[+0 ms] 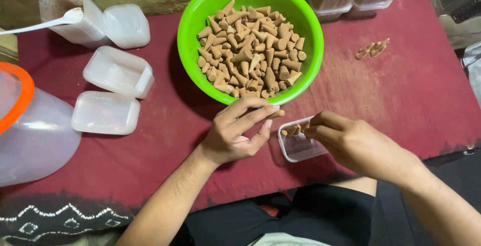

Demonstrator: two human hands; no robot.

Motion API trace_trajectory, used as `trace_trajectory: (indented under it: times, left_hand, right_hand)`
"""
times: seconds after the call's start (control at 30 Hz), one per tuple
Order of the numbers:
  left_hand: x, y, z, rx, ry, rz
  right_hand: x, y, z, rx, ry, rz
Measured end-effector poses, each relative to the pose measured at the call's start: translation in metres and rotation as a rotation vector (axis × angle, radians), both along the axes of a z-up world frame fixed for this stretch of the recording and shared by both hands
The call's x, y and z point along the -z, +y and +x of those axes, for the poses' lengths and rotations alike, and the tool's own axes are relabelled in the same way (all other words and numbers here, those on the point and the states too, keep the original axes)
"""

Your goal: The person is manually sorting and packing incense cones from a large green bowl into smaller plastic containers.

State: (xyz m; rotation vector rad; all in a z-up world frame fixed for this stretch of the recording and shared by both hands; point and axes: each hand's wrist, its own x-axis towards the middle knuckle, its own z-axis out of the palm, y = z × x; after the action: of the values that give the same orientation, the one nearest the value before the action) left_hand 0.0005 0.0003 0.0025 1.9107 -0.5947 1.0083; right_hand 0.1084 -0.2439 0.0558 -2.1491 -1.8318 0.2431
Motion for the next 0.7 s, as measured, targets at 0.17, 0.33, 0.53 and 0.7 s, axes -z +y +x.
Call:
trace_trajectory:
  times: [0.17,0.33,0.53,0.7]
  left_hand:
    - [0.007,-0.010,0.004,-0.078,-0.001,-0.041]
    - [0.012,-0.014,0.006,-0.121,-0.006,-0.084]
    - [0.012,-0.015,0.005,-0.094,-0.019,-0.065]
    - [0.008,-0.015,0.003,-0.023,-0.002,-0.056]
  right_hand:
    - [0.052,-0.010,0.007,-0.024,-0.186,-0.005]
    - [0.065,-0.006,0.009,-0.046,-0.342,0.106]
    - [0.042,-0.003,0.007,-0.015,-0.342,0.104]
    - [0.001,0.019,0.002,0.146,0.087,0.358]
